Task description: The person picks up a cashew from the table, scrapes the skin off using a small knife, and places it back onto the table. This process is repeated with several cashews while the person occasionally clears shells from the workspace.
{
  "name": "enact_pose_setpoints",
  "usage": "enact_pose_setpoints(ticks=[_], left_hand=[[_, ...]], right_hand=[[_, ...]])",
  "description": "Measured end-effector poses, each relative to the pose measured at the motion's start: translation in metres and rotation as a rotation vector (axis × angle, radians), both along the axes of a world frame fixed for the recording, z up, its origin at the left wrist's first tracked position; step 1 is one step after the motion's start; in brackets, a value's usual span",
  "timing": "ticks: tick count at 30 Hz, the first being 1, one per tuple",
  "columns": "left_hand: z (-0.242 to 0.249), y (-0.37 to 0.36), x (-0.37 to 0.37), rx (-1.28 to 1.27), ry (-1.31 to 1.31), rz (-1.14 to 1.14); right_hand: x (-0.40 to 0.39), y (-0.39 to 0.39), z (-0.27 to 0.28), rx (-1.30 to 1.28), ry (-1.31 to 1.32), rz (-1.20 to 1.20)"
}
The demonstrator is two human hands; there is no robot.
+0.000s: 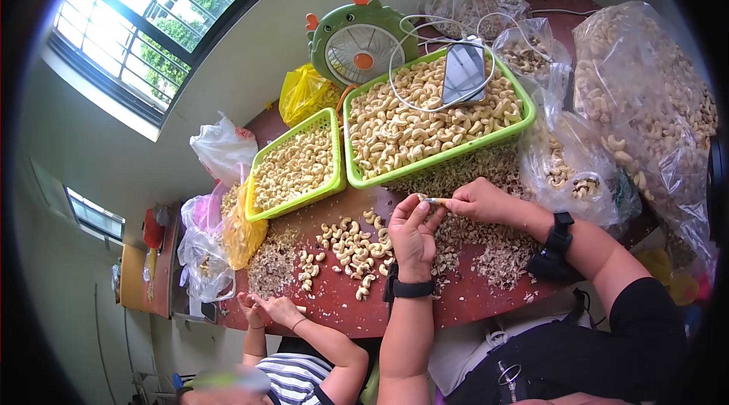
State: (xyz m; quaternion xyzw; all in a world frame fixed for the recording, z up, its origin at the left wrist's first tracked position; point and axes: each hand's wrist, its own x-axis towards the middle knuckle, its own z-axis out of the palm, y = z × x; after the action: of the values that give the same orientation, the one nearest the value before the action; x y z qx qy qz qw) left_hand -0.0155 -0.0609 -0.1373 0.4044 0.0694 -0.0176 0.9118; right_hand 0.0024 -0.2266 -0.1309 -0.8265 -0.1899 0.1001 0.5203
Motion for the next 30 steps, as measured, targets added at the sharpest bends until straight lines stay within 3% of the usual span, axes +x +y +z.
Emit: enact_pose_setpoints(ticks=[10,18,30], left_hand=[[0.0016,-0.0027,-0.0014,-0.002,-0.023,-0.019],[-0.0028,-0.0023,-0.0002,-0.071,-0.064,-0.046],[-0.0045,-0.0004,-0.0007,-0.105,-0.086,-0.066]], right_hand=[[0.0022,-0.0013,-0.005,0.007,-0.049,-0.004],[-0.0006,-0.0006,0.0026,0.207,0.26,-0.003],[-0.0002,0.0002,-0.0002,0.32,0.325,0.081]])
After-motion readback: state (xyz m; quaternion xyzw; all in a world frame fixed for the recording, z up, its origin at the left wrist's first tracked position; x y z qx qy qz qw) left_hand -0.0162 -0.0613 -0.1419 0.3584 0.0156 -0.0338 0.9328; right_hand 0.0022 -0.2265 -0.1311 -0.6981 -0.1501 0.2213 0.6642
